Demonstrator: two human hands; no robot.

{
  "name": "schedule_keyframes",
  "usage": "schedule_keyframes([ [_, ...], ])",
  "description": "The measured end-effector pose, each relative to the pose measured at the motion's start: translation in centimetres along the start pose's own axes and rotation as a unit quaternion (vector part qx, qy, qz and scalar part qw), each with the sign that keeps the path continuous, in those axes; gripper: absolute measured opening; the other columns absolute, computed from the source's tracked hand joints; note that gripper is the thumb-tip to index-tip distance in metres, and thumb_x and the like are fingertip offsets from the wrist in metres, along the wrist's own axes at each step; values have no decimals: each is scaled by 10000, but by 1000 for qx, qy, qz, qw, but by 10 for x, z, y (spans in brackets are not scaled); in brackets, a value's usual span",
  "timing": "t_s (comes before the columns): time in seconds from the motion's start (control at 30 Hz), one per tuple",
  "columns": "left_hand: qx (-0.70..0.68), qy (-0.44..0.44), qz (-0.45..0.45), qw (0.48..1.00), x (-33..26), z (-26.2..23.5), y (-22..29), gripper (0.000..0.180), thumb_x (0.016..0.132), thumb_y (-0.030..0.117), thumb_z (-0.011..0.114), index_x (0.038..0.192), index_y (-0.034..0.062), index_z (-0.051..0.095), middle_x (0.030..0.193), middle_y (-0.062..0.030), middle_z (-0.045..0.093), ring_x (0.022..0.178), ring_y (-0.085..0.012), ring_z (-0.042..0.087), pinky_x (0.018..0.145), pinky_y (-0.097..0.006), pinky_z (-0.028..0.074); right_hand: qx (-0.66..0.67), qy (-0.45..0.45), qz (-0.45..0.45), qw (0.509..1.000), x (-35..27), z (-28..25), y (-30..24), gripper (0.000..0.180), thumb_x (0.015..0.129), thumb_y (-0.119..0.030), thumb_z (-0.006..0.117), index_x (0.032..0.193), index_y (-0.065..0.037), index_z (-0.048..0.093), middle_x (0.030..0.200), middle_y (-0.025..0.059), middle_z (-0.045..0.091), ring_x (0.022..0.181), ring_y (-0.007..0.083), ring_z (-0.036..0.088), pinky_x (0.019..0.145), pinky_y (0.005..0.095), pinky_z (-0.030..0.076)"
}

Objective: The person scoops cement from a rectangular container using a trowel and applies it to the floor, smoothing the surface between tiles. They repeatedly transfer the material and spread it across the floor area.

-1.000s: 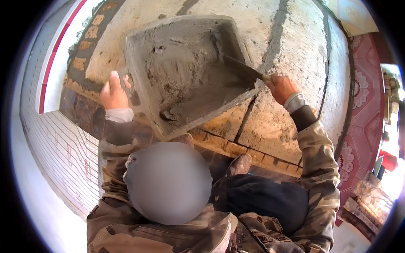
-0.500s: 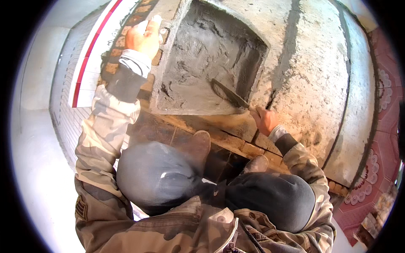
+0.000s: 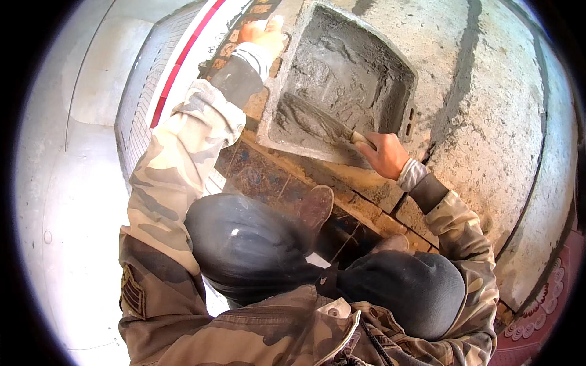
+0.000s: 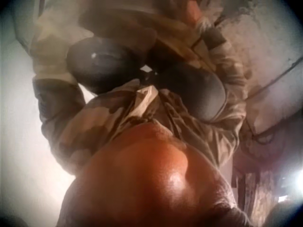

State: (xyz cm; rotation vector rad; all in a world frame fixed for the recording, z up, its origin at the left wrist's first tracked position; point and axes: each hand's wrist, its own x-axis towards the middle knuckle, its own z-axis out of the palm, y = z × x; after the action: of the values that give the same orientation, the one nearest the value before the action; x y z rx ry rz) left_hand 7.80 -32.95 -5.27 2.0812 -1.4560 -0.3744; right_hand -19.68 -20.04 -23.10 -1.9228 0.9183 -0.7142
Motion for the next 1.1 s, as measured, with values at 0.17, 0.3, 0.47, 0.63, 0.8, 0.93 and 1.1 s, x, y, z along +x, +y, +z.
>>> schedule_keyframes([
  [0.17, 64, 25, 13, 998, 19, 9, -5, 469, 999, 406, 545, 920, -10, 746, 900, -151, 755, 838, -282, 712, 844, -367, 526, 44, -67, -11, 997, 13, -34, -5, 373, 927, -283, 697, 809, 69, 657, 640, 247, 585, 538, 355, 580, 555, 441, 474],
  [0.3, -64, 4, -130, 989, 21, 9, -14, 374, 993, 373, 588, 1047, 25, 713, 776, -49, 711, 616, -146, 613, 568, -332, 488, 98, -168, 60, 979, 9, -76, -12, 399, 940, -317, 706, 786, 49, 666, 571, 102, 582, 507, 163, 566, 496, 351, 464],
  [0.47, -49, -56, -119, 990, 44, 13, -46, 374, 988, 413, 600, 1176, 109, 710, 814, -10, 699, 655, -116, 599, 541, -352, 488, 250, -145, 216, 933, -72, -84, 11, 422, 965, -393, 678, 829, 6, 689, 599, 16, 610, 513, 97, 558, 461, 283, 447],
  [0.63, -85, -47, -87, 991, 94, -5, -72, 376, 987, 427, 609, 1042, 74, 725, 866, -30, 747, 630, -127, 611, 516, -346, 473, 440, 138, 319, 828, -194, -37, 16, 227, 974, -252, 669, 969, -27, 637, 656, -15, 561, 502, 73, 487, 438, 255, 375],
  [0.8, -136, -39, -90, 986, 96, 1, -45, 402, 1015, 407, 578, 1196, 60, 666, 916, -47, 749, 656, -119, 602, 532, -314, 443, 464, 399, 304, 730, -224, 10, 13, 181, 981, -133, 631, 1124, -39, 571, 712, -17, 551, 525, 63, 490, 442, 232, 378],
  [0.93, -135, -78, -114, 981, 117, -7, -52, 391, 1012, 458, 561, 1133, 117, 709, 938, -8, 724, 698, -122, 593, 553, -322, 452, 372, 483, 278, 742, -217, 58, 18, 231, 966, -103, 620, 1177, -15, 590, 765, -6, 583, 570, 72, 532, 498, 229, 432],
  [1.1, -132, -201, -88, 967, 118, -17, -54, 400, 1006, 464, 572, 1101, 102, 713, 839, 36, 644, 739, -95, 590, 622, -254, 466, 128, 418, 369, 820, -211, 105, 40, 385, 922, -135, 606, 1265, 41, 599, 991, 157, 700, 896, 242, 664, 801, 351, 519],
])
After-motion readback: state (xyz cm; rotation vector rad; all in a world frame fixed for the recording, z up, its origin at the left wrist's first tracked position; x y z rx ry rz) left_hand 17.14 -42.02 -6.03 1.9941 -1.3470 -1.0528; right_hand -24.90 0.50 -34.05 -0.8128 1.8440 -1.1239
